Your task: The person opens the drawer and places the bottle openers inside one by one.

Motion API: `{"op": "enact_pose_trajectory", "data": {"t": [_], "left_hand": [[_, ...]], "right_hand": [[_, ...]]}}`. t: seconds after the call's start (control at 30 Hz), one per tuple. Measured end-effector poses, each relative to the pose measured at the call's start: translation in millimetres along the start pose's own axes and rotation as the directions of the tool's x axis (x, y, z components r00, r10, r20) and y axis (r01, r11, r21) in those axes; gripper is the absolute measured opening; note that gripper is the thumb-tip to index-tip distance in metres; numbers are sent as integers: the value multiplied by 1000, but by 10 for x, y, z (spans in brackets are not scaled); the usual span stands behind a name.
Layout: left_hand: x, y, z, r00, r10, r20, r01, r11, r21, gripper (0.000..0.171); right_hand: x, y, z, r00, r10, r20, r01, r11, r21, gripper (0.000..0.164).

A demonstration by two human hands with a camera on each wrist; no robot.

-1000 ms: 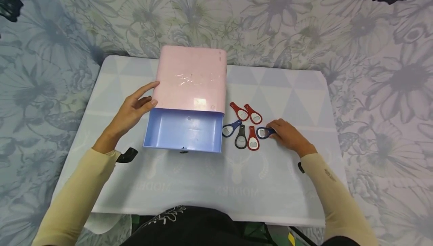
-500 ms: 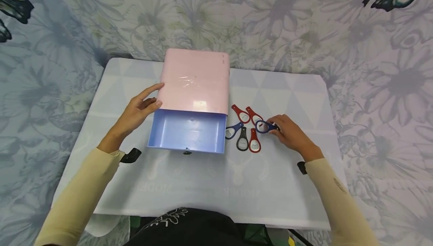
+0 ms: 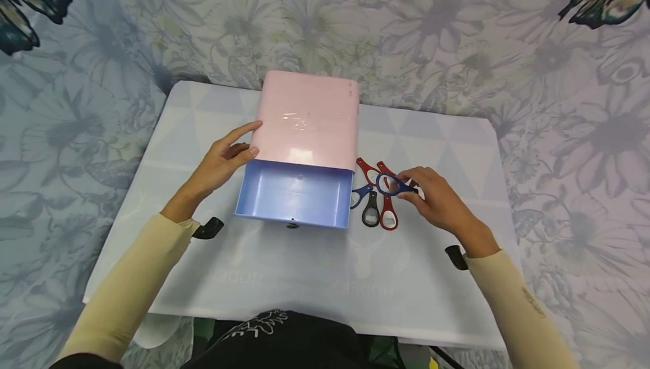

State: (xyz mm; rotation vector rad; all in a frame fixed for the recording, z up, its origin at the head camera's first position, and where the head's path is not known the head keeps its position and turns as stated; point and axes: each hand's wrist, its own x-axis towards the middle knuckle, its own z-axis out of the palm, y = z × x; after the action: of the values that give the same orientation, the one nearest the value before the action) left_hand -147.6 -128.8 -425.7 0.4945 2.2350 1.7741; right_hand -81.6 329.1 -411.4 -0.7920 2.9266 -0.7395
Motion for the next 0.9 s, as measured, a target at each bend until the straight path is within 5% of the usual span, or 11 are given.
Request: {"op": "enact_pose_trajectory", "data": {"t": [0.4, 0.9], "left_hand": [[0, -23, -53, 1000, 18, -5, -18, 1000, -2, 56], [16, -48, -26, 1000, 10, 3, -10, 1000, -19, 55]], "right_hand": [[333, -673, -164, 997, -75, 13, 74, 995, 69, 38], [718, -1306, 33, 979, -182, 90, 173, 980, 99, 39]]}}
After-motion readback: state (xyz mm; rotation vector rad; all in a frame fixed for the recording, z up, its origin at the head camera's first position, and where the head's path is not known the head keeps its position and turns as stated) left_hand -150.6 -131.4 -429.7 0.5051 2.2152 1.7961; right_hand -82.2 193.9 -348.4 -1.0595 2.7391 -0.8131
